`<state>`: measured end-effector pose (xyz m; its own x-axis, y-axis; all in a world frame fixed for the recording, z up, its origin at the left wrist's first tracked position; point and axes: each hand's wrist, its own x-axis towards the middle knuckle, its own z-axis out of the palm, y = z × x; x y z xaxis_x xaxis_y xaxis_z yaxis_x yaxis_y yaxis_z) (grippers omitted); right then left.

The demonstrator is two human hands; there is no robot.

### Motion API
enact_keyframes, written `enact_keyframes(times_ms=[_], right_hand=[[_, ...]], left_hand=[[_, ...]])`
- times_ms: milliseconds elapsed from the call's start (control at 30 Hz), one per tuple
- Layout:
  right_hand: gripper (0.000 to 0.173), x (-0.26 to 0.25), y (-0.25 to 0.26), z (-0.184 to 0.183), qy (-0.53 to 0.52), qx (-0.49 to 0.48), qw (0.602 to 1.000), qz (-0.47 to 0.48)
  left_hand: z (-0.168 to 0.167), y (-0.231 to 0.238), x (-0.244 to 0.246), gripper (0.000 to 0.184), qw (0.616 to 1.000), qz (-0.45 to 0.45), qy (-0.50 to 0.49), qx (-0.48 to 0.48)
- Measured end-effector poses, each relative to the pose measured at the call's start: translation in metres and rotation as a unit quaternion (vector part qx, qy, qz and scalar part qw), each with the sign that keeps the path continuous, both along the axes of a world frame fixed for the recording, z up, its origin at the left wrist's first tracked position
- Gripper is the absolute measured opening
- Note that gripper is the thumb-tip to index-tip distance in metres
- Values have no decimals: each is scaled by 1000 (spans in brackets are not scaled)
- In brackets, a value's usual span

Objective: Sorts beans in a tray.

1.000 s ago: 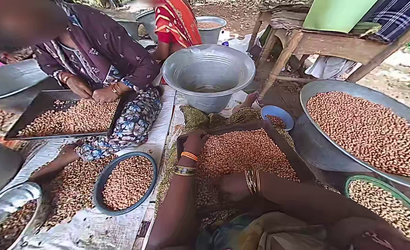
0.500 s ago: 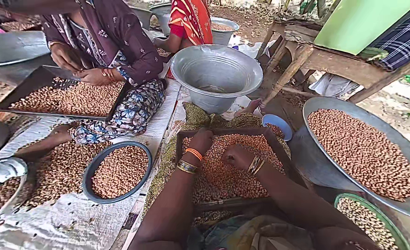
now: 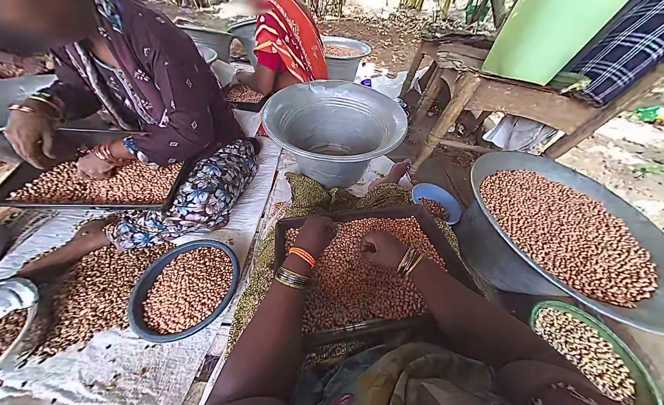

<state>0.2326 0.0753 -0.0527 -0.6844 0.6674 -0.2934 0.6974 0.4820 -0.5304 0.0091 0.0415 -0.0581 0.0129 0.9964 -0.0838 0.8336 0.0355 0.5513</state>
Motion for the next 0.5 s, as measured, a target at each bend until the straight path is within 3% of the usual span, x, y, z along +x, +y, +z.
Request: enact_keyframes(times_ms=[100, 133, 167, 200, 233, 267, 300, 400, 433, 500], right_hand=[[24, 33, 30, 5, 106, -62, 982, -140], [20, 43, 37, 4, 195, -89, 949, -230], [16, 51, 44, 0, 320, -116, 880, -332], [17, 54, 51, -3, 439, -139, 783, -419], [18, 56, 58, -2, 509, -149, 704, -472], [20, 57, 62, -3, 522, -141, 685, -488], [21, 58, 61, -5, 494, -115, 726, -464], [21, 40, 42, -8, 275, -15, 926, -259], [21, 31, 35, -11, 201, 5, 964, -175], [28, 13, 24, -16, 78, 47, 995, -35]], left_hand=[[-2, 1, -2, 25, 1000, 28, -3, 9], [-4, 2, -1, 26, 1000, 14, -8, 17], [-7, 3, 2, 26, 1000, -9, -13, 25], [-9, 4, 7, 27, 999, -35, -10, 25], [-10, 5, 11, 28, 998, -60, 0, 18], [-11, 5, 17, 28, 997, -79, 17, 4], [-12, 6, 21, 28, 995, -97, 36, -11], [-14, 7, 24, 28, 986, -151, 53, -54], [-13, 5, 23, 28, 981, -175, 44, -73], [-4, -2, 20, 29, 965, -228, 31, -128]])
